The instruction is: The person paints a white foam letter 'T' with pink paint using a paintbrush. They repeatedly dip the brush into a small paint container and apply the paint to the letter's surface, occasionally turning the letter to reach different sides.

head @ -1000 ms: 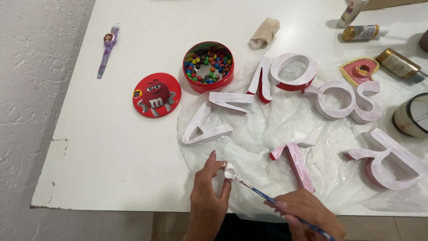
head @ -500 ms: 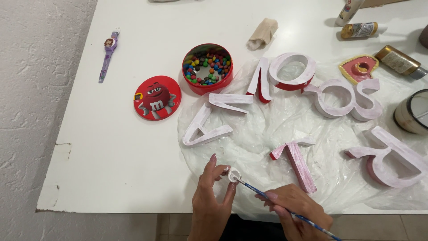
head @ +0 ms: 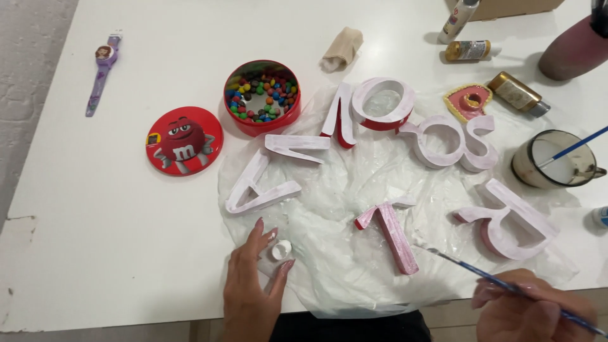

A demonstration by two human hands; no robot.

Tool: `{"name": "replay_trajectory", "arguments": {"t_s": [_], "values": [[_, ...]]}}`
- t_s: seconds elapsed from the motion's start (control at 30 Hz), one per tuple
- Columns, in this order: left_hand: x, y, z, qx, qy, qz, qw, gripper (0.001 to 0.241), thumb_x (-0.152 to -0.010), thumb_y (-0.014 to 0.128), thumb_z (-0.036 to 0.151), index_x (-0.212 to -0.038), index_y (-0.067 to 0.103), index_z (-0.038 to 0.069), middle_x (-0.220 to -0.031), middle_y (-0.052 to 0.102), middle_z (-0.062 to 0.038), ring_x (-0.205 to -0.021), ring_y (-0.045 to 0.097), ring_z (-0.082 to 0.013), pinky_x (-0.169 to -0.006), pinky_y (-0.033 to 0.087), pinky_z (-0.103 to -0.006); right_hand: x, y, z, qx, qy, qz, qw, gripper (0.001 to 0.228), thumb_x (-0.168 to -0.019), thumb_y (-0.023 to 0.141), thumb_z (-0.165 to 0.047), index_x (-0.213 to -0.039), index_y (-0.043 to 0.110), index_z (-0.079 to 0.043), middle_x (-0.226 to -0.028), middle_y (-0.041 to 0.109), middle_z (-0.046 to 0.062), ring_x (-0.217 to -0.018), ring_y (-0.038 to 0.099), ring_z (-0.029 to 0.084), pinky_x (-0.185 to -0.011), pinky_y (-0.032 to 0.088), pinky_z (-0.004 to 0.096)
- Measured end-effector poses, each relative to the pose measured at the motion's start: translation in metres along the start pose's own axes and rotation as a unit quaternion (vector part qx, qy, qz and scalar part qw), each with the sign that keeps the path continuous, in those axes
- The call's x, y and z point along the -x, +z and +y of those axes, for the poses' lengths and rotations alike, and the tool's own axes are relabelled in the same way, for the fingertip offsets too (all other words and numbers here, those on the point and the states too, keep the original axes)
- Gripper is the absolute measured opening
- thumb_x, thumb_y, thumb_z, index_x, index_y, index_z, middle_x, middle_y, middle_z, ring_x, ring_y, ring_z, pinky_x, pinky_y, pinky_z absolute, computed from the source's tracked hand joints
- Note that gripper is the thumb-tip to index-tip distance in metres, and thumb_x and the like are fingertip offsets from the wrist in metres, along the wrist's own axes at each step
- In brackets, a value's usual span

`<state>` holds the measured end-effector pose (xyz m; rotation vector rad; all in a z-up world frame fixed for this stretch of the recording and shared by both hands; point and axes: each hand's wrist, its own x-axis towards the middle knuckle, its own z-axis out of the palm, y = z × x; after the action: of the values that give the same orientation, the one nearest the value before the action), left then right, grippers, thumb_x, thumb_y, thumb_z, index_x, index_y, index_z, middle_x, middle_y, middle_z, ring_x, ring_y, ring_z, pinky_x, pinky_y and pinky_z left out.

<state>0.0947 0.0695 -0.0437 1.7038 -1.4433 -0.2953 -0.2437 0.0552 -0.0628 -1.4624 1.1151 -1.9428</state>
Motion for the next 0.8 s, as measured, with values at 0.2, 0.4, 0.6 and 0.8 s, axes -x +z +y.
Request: {"name": "replay_trajectory", "arguments": {"t_s": [0.2,0.4,0.6,0.8], "values": [[-0.050,-0.028,0.033,0.092,0.206,-0.141,0.964,0.045,-0.102,0.069,0.010,-0.146,0.058,0.007,-0.145,0.072,-0.012,-0.139,0.068,-0.0283,-0.114,0.056,-0.0396,0.000,-0.041,0.011,0.088,0.004,0.079,0.993,0.029,-0.130,0.043,-0.041,-0.123,0.050,-0.013,-0.081,0.053,0.018,-0.064,0.055,0.023,-0.051,0.046,0.032],[-0.123,0.007,0.053,0.044,0.427,-0.323,0.843,0.074,-0.089,0.039,-0.023,-0.160,0.038,-0.002,-0.140,0.063,-0.024,-0.130,0.059,-0.0376,-0.107,0.044,-0.0455,0.011,-0.017,-0.007,0.101,0.019,0.124,0.987,0.035,-0.128,0.046,-0.046,-0.124,0.047,-0.011,-0.082,0.055,0.017,-0.060,0.053,0.022,-0.048,0.044,0.030],[-0.146,0.030,0.049,-0.109,0.531,-0.377,0.751,0.101,-0.082,0.055,-0.015,-0.174,0.016,0.004,-0.140,0.067,-0.020,-0.143,0.056,-0.0264,-0.110,0.040,-0.0419,0.022,-0.007,-0.010,0.021,0.045,0.070,0.996,0.029,-0.114,0.055,-0.033,-0.107,0.066,-0.008,-0.086,0.069,0.020,-0.057,0.067,0.024,-0.049,0.057,0.028],[-0.153,0.035,0.039,-0.050,0.489,-0.423,0.761,0.103,-0.077,0.051,-0.019,-0.173,0.022,0.004,-0.146,0.064,-0.021,-0.142,0.056,-0.0301,-0.115,0.036,-0.0469,0.026,0.046,-0.017,-0.106,0.016,-0.034,0.994,0.028,-0.119,0.050,-0.022,-0.120,0.065,0.002,-0.113,0.070,0.031,-0.100,0.085,0.038,-0.078,0.086,0.054]]}}
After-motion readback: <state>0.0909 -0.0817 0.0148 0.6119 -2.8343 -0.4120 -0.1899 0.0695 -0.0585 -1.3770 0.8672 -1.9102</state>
